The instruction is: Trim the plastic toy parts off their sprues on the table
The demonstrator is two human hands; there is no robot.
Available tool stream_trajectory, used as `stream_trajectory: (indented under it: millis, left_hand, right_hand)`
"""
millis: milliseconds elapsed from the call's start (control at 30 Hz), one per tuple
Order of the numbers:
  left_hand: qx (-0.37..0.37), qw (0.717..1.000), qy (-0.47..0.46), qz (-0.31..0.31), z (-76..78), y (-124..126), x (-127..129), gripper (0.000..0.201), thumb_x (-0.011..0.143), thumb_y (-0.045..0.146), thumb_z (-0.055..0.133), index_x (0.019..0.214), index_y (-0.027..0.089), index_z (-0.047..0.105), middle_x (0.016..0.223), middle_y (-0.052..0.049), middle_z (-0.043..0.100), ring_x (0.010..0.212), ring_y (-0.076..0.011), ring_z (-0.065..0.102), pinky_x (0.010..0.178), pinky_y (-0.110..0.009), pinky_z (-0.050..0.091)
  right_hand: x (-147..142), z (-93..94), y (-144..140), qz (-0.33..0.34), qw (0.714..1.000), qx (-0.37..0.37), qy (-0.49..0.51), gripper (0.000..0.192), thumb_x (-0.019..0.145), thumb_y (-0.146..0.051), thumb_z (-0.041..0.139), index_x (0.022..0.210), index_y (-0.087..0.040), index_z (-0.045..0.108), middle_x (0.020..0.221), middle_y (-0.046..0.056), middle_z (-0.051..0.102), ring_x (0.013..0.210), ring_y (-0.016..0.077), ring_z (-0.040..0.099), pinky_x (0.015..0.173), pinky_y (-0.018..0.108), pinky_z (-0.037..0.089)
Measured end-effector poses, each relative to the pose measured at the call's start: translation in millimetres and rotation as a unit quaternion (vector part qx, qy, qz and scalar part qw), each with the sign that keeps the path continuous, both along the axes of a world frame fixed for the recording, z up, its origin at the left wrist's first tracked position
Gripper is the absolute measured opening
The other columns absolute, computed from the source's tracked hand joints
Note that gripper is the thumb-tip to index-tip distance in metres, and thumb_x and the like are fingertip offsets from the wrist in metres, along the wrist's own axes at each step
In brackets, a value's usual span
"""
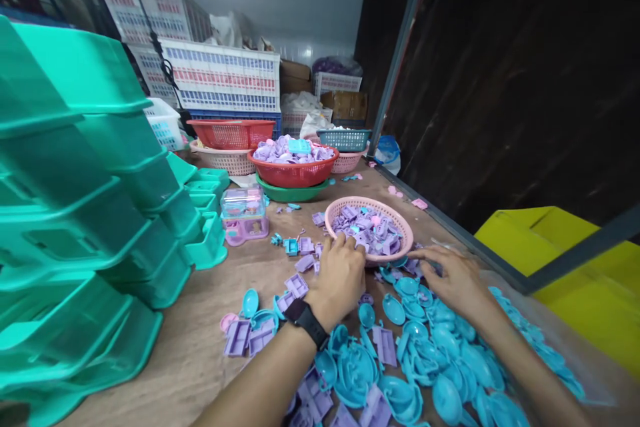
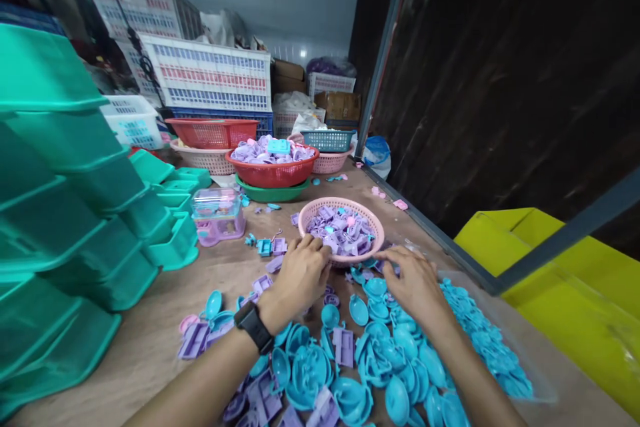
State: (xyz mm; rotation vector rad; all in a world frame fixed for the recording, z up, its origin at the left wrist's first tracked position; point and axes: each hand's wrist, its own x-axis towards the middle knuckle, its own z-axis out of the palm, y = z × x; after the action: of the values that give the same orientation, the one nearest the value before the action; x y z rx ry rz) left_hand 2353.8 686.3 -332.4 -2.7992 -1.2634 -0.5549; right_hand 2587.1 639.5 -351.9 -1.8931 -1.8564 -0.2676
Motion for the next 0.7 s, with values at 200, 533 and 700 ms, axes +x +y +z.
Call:
stream_trajectory:
  millis: [200,533,700]
  left_hand:
    - [-0.018,1.0,-0.011,-0.015,-5.5,-15,2,0.024,0.095,0.012,0.046,0.108,0.015,0.066,0.113,-0.012,0.068,0.115,-0.0311,0.056,0.1,-0.053,0.046]
    - [-0.016,1.0,0.006,-0.017,-15.6,-33,6,0.036,0.1,0.012,0.039,0.128,0.011,0.061,0.122,-0.012,0.065,0.12,-0.0309,0.053,0.107,-0.056,0.047]
    - [0.003,1.0,0.015,-0.015,-21.5,-37,6,0.036,0.101,0.014,0.039,0.129,0.01,0.062,0.12,-0.011,0.066,0.116,-0.0299,0.055,0.107,-0.053,0.049]
  right_hand:
    - [6,23.5,28,-0.01,0.999,0.015,-0.032,0.038,0.087,-0.029,0.045,0.098,-0.029,0.081,0.106,0.007,0.077,0.102,0.0296,0.068,0.092,0.044,0.049]
    - [-28,38.8,77,-0.056,0.991,-0.112,-0.043,0.027,0.091,-0.041,0.057,0.092,-0.028,0.081,0.102,0.006,0.08,0.107,0.0314,0.07,0.09,0.044,0.049]
    - [-26,34.2,87,0.009,0.995,-0.092,-0.042,0.025,0.088,-0.036,0.059,0.095,-0.03,0.082,0.099,0.005,0.081,0.103,0.0296,0.072,0.092,0.042,0.052]
